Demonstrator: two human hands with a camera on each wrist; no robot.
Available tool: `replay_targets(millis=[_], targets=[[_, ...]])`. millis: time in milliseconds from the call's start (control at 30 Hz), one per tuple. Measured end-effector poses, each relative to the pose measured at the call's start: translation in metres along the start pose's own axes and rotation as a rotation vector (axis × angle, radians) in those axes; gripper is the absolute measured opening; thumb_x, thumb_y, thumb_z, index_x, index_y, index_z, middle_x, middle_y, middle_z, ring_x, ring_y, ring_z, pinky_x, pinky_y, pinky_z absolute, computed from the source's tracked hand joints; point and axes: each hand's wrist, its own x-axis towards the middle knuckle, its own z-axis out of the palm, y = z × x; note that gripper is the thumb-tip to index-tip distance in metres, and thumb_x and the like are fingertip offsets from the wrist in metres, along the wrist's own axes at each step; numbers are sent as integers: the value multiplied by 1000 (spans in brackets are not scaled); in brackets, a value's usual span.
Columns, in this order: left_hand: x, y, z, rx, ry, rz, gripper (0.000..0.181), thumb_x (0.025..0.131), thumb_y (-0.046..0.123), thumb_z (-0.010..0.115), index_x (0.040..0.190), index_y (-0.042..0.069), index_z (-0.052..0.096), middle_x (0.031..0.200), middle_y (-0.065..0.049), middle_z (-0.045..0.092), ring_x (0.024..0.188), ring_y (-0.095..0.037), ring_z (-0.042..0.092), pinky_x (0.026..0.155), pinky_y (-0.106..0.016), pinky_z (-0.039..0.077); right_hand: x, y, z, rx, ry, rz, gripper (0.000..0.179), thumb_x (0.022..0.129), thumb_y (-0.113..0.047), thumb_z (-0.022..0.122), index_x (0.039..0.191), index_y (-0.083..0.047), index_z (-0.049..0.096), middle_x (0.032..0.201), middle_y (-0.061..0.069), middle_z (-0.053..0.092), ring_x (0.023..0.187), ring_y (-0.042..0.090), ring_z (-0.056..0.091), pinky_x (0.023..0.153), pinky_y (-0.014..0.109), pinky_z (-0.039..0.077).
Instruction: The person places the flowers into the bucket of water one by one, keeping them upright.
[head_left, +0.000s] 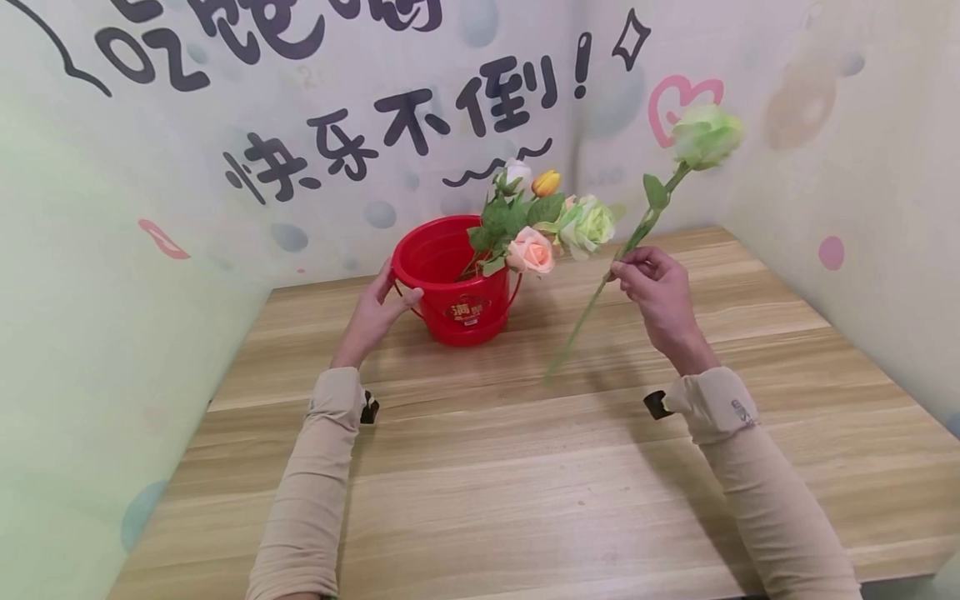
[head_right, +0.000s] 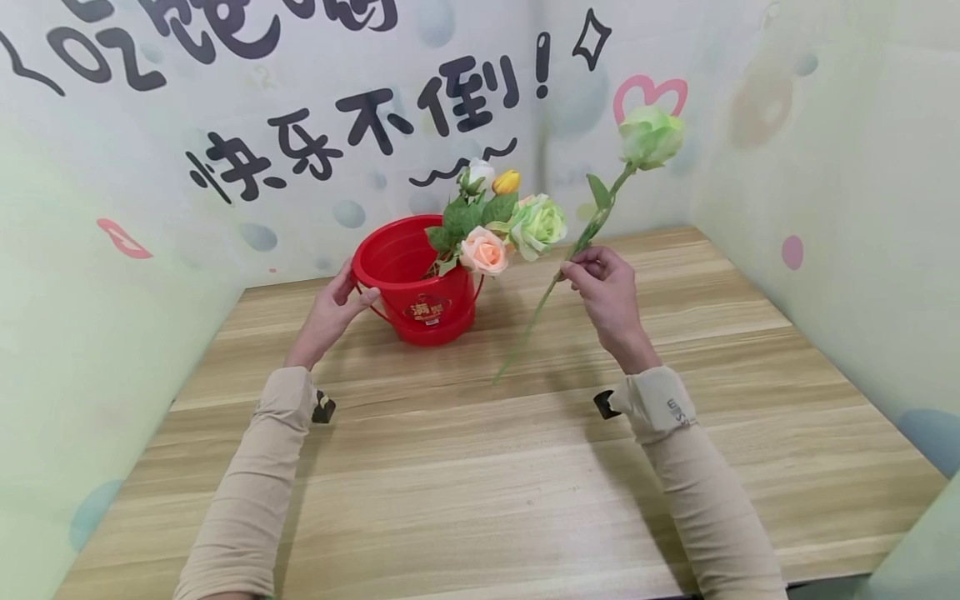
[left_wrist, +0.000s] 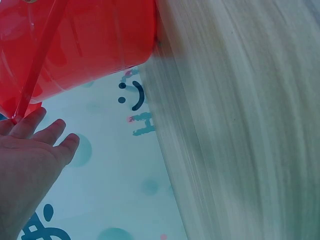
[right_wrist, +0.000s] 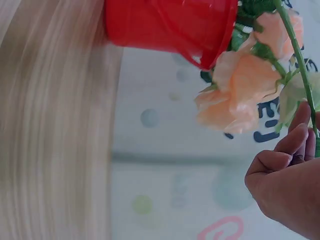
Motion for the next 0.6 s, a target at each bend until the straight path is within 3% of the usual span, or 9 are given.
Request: replay_targets(millis=[300, 600], targets=[[-12, 33, 1, -5, -32, -33, 81, 101, 19, 66, 165, 5, 18, 170, -14, 21, 156, -30, 19, 121, -51, 27, -14, -12, 30, 0, 20, -122, 25, 93, 13, 62, 85, -11, 65, 72, -4, 69, 64, 5, 56, 61, 17, 47], [-14, 36, 1, -13, -33, -27, 80, 102, 15, 65, 165, 3, 17, 170, -16, 19, 156, -31, 18, 122, -51, 25, -27, -9, 62, -3, -44, -188, 26, 92, 17, 61, 89, -9, 64, 79, -4, 69, 73, 6, 64, 69, 21, 51]])
